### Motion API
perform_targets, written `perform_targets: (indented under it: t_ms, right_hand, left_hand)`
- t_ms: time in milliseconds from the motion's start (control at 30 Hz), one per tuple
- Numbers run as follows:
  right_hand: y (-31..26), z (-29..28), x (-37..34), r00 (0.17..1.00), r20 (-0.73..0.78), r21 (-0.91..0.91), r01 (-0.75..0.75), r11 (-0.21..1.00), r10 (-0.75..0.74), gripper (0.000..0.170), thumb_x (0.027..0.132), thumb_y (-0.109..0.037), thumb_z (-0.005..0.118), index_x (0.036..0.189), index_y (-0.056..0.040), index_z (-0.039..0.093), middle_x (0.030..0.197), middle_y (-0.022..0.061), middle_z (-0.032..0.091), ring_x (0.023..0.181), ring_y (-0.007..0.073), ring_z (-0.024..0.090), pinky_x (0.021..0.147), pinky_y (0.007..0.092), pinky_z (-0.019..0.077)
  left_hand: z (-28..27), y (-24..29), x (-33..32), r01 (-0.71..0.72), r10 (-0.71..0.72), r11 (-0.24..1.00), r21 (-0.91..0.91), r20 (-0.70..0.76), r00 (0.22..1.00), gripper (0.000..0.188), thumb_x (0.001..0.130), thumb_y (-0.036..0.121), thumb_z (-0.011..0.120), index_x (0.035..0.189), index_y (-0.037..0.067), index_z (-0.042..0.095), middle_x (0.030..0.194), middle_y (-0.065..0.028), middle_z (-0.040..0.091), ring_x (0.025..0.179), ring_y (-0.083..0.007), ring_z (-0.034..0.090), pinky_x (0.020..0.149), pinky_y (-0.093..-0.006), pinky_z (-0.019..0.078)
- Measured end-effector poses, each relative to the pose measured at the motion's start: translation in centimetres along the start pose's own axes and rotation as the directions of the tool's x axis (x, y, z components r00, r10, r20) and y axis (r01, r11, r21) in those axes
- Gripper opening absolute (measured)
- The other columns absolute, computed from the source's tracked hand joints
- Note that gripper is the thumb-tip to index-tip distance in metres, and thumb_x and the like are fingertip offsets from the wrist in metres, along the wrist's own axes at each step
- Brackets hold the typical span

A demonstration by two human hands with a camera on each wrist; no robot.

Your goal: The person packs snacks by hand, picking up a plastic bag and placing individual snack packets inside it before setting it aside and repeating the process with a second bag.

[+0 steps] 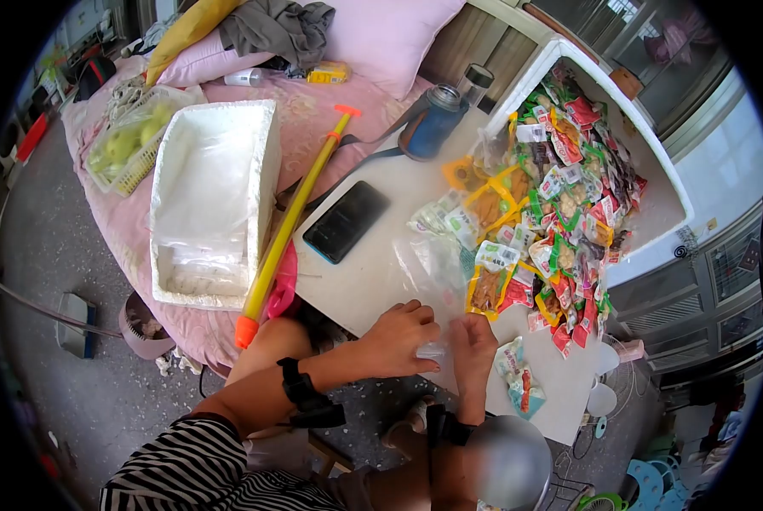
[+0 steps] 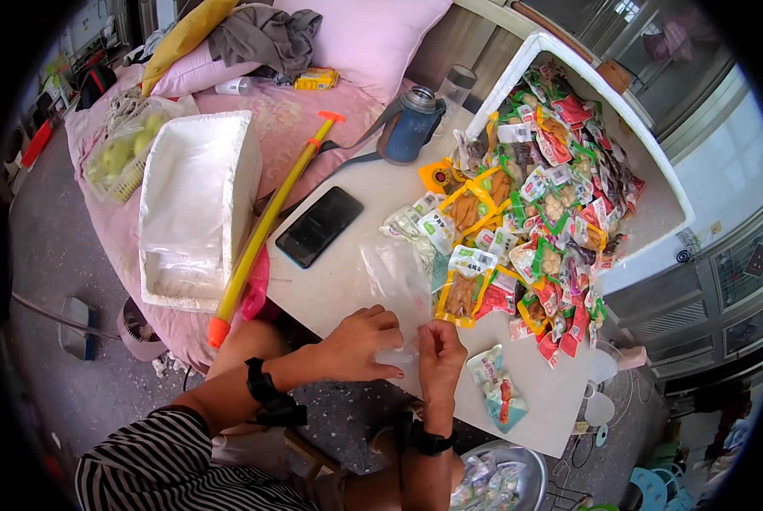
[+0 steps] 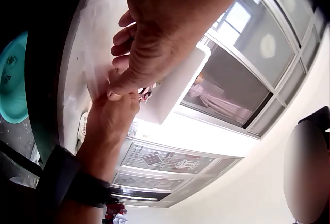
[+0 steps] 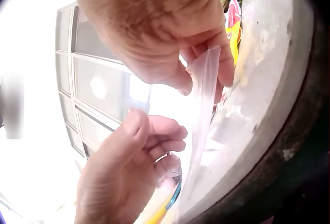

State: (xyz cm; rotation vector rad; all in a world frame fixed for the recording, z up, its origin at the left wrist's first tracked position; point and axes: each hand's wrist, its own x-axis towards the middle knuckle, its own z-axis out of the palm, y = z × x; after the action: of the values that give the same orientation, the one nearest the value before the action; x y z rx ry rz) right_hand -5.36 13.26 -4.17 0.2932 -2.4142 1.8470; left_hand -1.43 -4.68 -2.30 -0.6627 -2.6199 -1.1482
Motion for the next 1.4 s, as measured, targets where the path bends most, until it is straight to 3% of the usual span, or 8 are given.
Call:
perform_targets:
  t_ms: [267, 400, 500, 700, 1067, 1233, 1333, 1400]
  right_hand:
    - [0.8, -1.1, 0.9, 0.997, -0.070, 0.009, -0.034, 0.999, 0.035, 0.009, 0.087, -0.004, 0.067, 0.094, -0.0005, 0.064, 0.075, -0.0025, 0.061, 0.064, 0.0027, 0.050, 0.054, 0.0186, 0.0403]
    - [1.2, -1.9, 1.3, 0.982, -0.156, 0.061, -0.098, 0.993, 0.106, 0.022, 0.086, -0.013, 0.070, 0.101, 0.0014, 0.062, 0.076, 0.0000, 0.062, 0.062, 0.0052, 0.054, 0.052, 0.0199, 0.0416]
    - [-2.3, -2.4, 0.4, 0.922, -0.026, 0.016, -0.386, 0.922, 0.386, 0.040, 0.085, -0.025, 0.072, 0.111, 0.0026, 0.058, 0.078, 0.0032, 0.064, 0.062, 0.0088, 0.058, 0.052, 0.0208, 0.0436]
    - [-3.0, -2.4, -1.1, 0.903, -0.026, 0.181, -0.418, 0.890, 0.429, 0.052, 0.085, -0.027, 0.072, 0.119, 0.0052, 0.051, 0.082, 0.0072, 0.066, 0.063, 0.0112, 0.061, 0.052, 0.0212, 0.0455]
    - [-1.8, -1.8, -1.2, 0.924, 0.148, 0.175, -0.376, 0.910, 0.353, 0.013, 0.089, -0.013, 0.063, 0.084, -0.0020, 0.066, 0.071, 0.0019, 0.064, 0.064, 0.0070, 0.060, 0.052, 0.0211, 0.0458]
    - [0.9, -3.2, -0.7, 0.953, -0.026, -0.202, -0.300, 0.932, 0.301, 0.012, 0.086, -0.011, 0.065, 0.086, 0.0010, 0.065, 0.066, 0.0039, 0.062, 0.061, 0.0107, 0.060, 0.051, 0.0240, 0.0463]
    - [-1.3, -0.9, -0.5, 0.964, -0.266, -0.347, -0.069, 0.935, -0.028, 0.013, 0.082, -0.008, 0.068, 0.088, 0.0028, 0.064, 0.065, 0.0050, 0.060, 0.060, 0.0116, 0.061, 0.052, 0.0242, 0.0460]
    - [-2.4, 0.0, -0.3, 0.972, -0.233, -0.226, -0.029, 0.974, -0.025, 0.012, 0.082, -0.005, 0.067, 0.091, 0.0032, 0.064, 0.065, 0.0052, 0.060, 0.060, 0.0104, 0.060, 0.052, 0.0241, 0.0463]
  left_hand:
    - [1.7, 0.0, 0.1, 0.017, -0.039, 0.993, 0.118, 0.190, 0.981, 0.038, 0.066, 0.018, 0.077, 0.093, 0.000, 0.058, 0.096, -0.0147, 0.057, 0.095, -0.0330, 0.056, 0.077, -0.0422, 0.0497]
    - [2.3, -0.3, -0.2, -0.005, -0.003, 0.998, 0.063, 0.122, 0.993, 0.024, 0.070, 0.013, 0.072, 0.087, 0.002, 0.059, 0.092, -0.0147, 0.057, 0.090, -0.0335, 0.058, 0.074, -0.0422, 0.0500]
    - [2.6, -0.4, -0.2, 0.029, -0.030, 1.000, 0.010, 0.023, 0.999, 0.016, 0.073, 0.009, 0.069, 0.081, 0.002, 0.058, 0.087, -0.0147, 0.057, 0.084, -0.0347, 0.058, 0.069, -0.0427, 0.0493]
    - [3.7, -0.1, 0.2, 0.162, -0.195, 0.975, -0.150, -0.242, 0.950, 0.015, 0.074, 0.005, 0.068, 0.077, 0.002, 0.054, 0.075, -0.0144, 0.057, 0.070, -0.0355, 0.059, 0.059, -0.0425, 0.0465]
    - [4.0, 0.6, 0.8, 0.112, -0.197, 0.938, -0.327, -0.238, 0.951, 0.013, 0.076, 0.004, 0.067, 0.072, 0.002, 0.055, 0.072, -0.0144, 0.060, 0.063, -0.0326, 0.060, 0.053, -0.0405, 0.0448]
    - [2.9, 1.3, 0.7, 0.125, -0.113, 0.992, 0.018, -0.314, 0.943, 0.009, 0.075, 0.002, 0.063, 0.081, 0.001, 0.057, 0.070, -0.0122, 0.059, 0.064, -0.0308, 0.061, 0.053, -0.0403, 0.0470]
    - [3.2, 2.2, 0.3, 0.067, -0.024, 0.979, 0.191, -0.220, 0.975, 0.018, 0.071, 0.002, 0.061, 0.089, 0.000, 0.056, 0.069, -0.0109, 0.059, 0.064, -0.0289, 0.062, 0.051, -0.0389, 0.0486]
    - [3.4, 2.8, 0.0, 0.045, -0.003, 0.969, 0.242, -0.174, 0.985, 0.024, 0.069, 0.004, 0.060, 0.092, -0.001, 0.056, 0.069, -0.0103, 0.059, 0.064, -0.0280, 0.062, 0.050, -0.0380, 0.0492]
